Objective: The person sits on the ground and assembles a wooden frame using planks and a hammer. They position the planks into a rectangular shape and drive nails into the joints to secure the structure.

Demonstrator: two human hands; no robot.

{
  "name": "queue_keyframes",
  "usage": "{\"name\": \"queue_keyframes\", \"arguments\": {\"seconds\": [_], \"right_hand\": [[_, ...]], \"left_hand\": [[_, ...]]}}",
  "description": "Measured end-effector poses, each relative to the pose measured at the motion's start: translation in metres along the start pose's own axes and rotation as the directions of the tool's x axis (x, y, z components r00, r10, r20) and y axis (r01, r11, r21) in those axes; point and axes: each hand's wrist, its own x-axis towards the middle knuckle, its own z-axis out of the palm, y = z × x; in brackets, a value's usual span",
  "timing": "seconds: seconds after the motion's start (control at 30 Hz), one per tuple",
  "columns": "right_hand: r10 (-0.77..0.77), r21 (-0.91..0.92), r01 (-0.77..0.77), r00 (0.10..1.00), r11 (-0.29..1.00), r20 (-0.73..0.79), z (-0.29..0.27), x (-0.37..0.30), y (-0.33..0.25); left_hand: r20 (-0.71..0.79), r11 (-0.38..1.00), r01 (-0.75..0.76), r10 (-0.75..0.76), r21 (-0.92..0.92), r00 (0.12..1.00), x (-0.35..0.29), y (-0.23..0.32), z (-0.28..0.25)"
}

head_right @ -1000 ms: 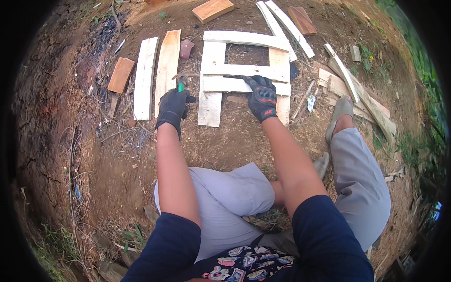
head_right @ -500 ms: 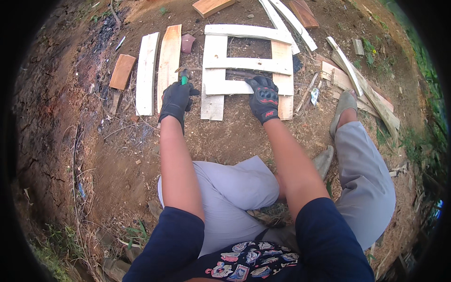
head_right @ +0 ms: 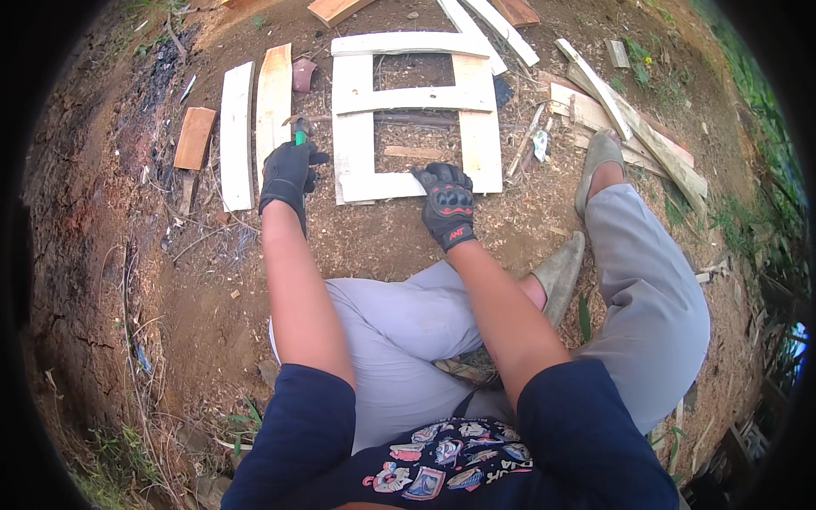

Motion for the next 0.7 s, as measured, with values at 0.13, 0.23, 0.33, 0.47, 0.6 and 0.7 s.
{"name": "queue_keyframes", "arguments": {"seconds": [0.13,0.23,0.33,0.47,0.6,0.7], "right_hand": [[-0.029,-0.003,0.029,0.999,1.000,-0.017,-0.001,-0.002,0.008],[-0.027,-0.014,0.026,0.999,1.000,-0.021,-0.003,-0.003,0.009],[-0.023,-0.001,0.023,1.000,1.000,-0.001,-0.003,-0.002,0.009],[-0.060,0.003,0.060,0.997,0.998,-0.044,0.002,-0.003,0.015],[-0.074,0.010,0.075,0.996,0.997,-0.042,0.006,0.001,0.012],[-0.066,0.013,0.066,0.997,0.998,-0.047,-0.002,0.002,0.014]], "left_hand": [[-0.016,0.999,0.027,-0.028,-0.046,0.999,-0.009,0.007,0.005],[0.008,0.993,0.025,-0.024,-0.116,1.000,-0.005,0.004,0.008],[0.024,0.989,0.020,-0.017,-0.149,1.000,-0.007,0.003,0.010],[0.022,0.990,0.017,-0.014,-0.143,1.000,-0.009,0.004,0.014],[-0.002,0.994,0.033,-0.033,-0.102,0.999,-0.006,-0.001,0.008],[0.014,0.999,0.045,-0.045,0.025,0.999,0.008,-0.005,0.010]]}}
